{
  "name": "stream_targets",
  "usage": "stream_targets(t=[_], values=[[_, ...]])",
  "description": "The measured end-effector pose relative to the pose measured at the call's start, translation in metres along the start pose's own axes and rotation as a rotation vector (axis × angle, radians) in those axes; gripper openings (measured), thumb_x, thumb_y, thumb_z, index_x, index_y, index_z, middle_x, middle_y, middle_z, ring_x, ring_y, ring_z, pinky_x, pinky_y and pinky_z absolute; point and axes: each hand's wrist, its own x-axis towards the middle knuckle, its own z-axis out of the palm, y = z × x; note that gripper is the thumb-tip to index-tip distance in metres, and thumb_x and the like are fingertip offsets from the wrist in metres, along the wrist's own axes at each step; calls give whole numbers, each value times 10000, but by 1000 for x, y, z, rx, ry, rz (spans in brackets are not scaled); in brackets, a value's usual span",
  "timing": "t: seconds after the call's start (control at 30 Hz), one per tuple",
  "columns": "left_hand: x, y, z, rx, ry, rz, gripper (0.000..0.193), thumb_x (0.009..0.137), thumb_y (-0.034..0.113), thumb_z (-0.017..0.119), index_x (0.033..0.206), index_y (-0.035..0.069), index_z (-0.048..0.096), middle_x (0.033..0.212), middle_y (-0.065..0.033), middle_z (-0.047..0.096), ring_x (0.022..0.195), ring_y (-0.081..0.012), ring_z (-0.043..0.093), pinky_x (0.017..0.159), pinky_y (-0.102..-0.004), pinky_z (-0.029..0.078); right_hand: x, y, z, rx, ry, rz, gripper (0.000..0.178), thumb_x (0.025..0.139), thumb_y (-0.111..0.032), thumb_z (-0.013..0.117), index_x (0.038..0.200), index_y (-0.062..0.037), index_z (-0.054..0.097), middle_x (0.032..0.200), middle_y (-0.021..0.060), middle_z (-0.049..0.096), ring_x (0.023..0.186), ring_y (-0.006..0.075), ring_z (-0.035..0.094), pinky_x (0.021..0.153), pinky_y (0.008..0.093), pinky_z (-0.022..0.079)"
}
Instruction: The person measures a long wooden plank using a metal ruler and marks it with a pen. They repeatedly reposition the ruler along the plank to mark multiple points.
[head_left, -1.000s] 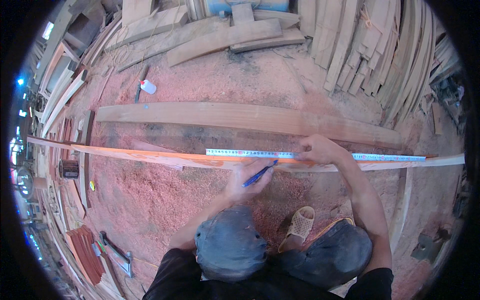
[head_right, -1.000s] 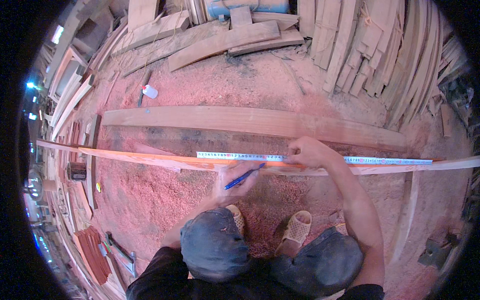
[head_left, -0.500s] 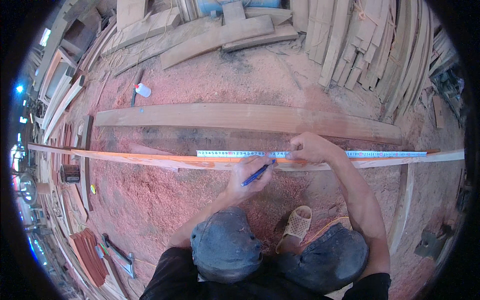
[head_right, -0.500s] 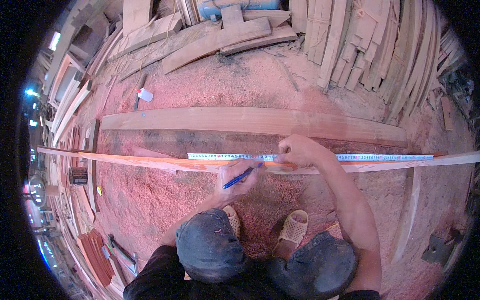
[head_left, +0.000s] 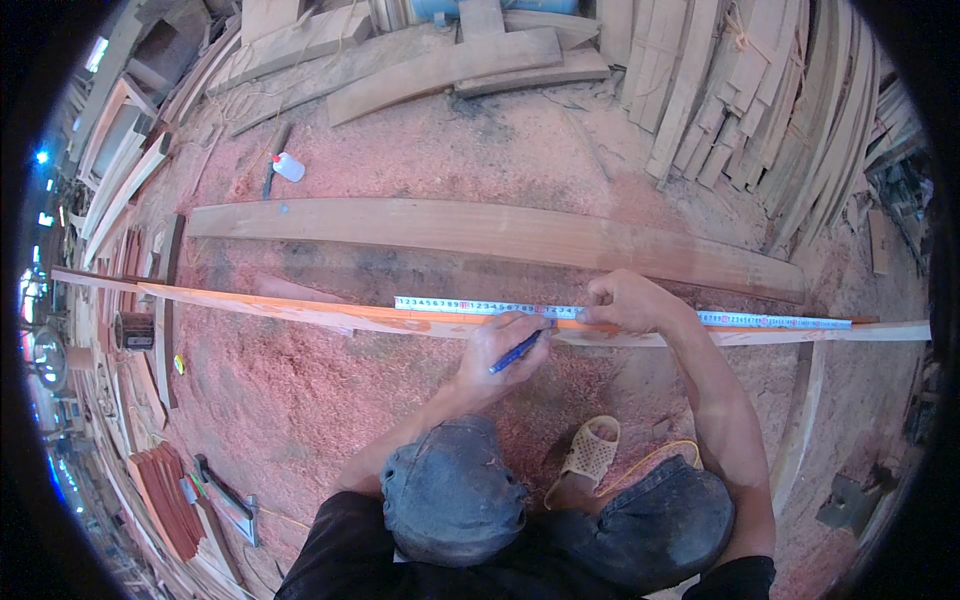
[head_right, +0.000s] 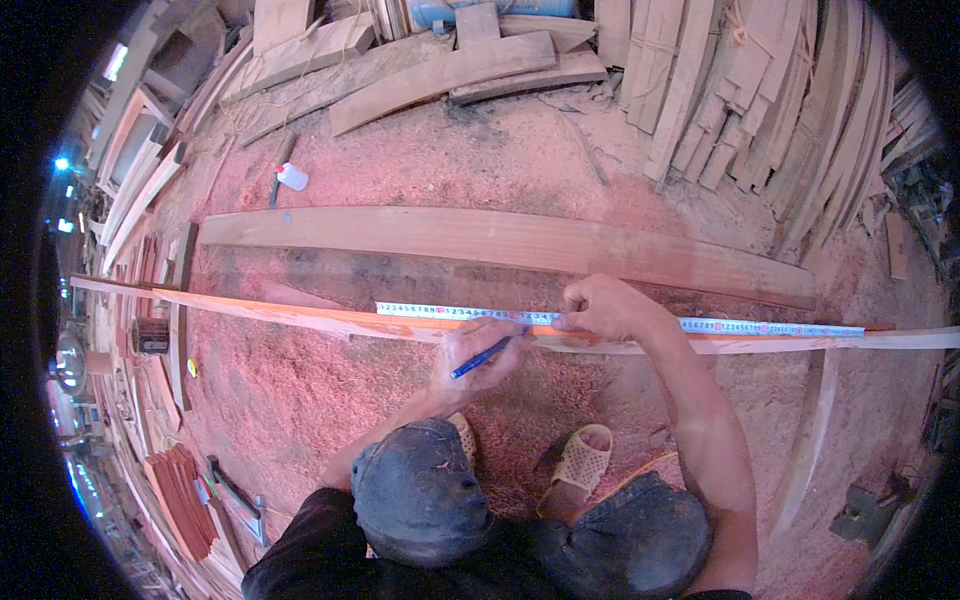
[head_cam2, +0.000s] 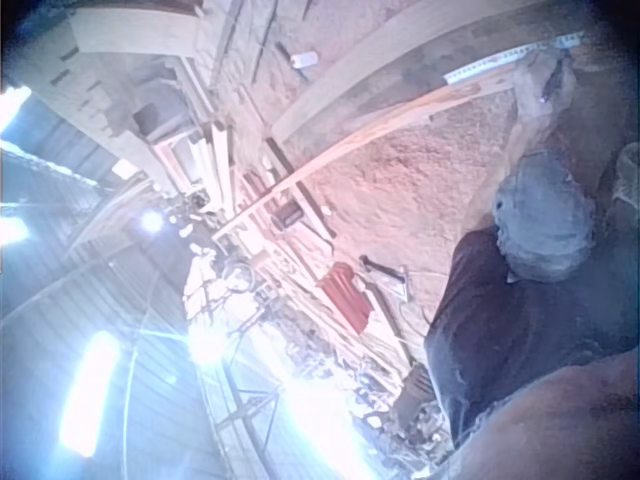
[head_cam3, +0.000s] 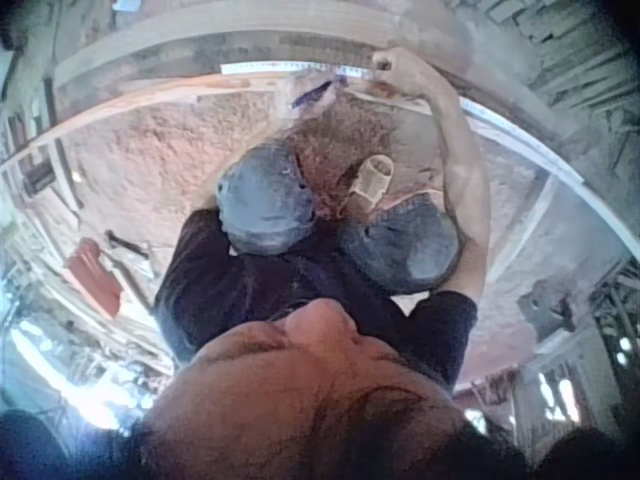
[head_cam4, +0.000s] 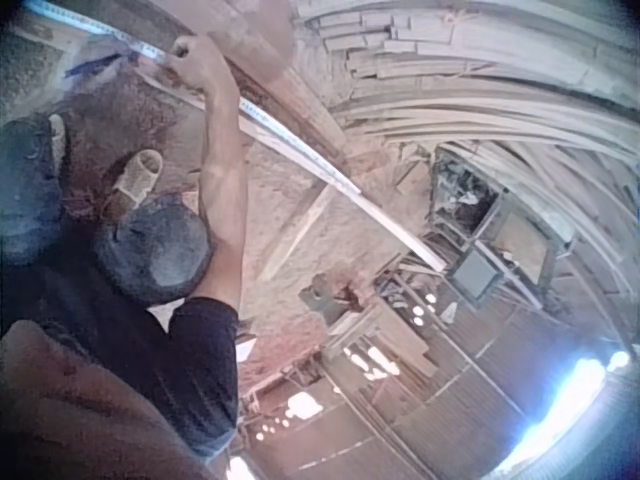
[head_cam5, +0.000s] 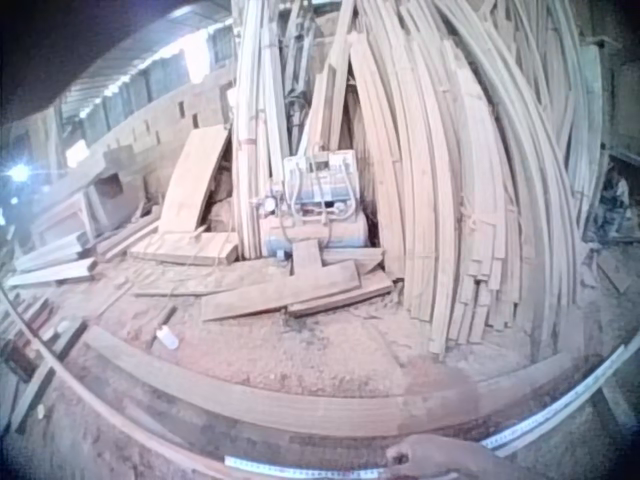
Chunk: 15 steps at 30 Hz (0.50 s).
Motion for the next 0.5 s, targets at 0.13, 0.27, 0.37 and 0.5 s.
stream_targets(t=[0.13, 0.27, 0.37, 0.5], values=[[0, 1, 0, -4, 14, 5, 225, 868, -13, 772, 1087, -17, 723, 914, -193, 737, 802, -366, 728, 713, -441, 582, 0, 1, 1, 15, -3, -3, 342, 907, -329, 815, 880, -8, 699, 730, 87, 652, 677, 166, 612, 597, 386, 523], [1, 1, 1, -5, 15, -1, 225, 862, -22, 773, 1082, -21, 722, 902, -197, 733, 784, -365, 725, 692, -438, 579, 1, 2, 2, 1, 12, -24, 341, 915, -324, 816, 873, -5, 702, 736, 94, 670, 675, 173, 641, 613, 383, 527], [2, 1, 1, -1, 17, 7, 221, 867, -21, 768, 1082, -24, 720, 899, -197, 732, 781, -362, 725, 686, -432, 576, 2, 2, 2, -21, 19, -34, 338, 927, -312, 818, 872, 3, 710, 747, 116, 712, 668, 181, 695, 627, 382, 545], [1, 2, -1, -38, -3, -5, 221, 870, -18, 767, 1085, -27, 719, 901, -195, 733, 781, -361, 725, 686, -430, 576, 2, 2, 1, -4, 10, 5, 349, 921, -322, 823, 875, 6, 711, 754, 123, 712, 667, 183, 686, 628, 391, 537]])
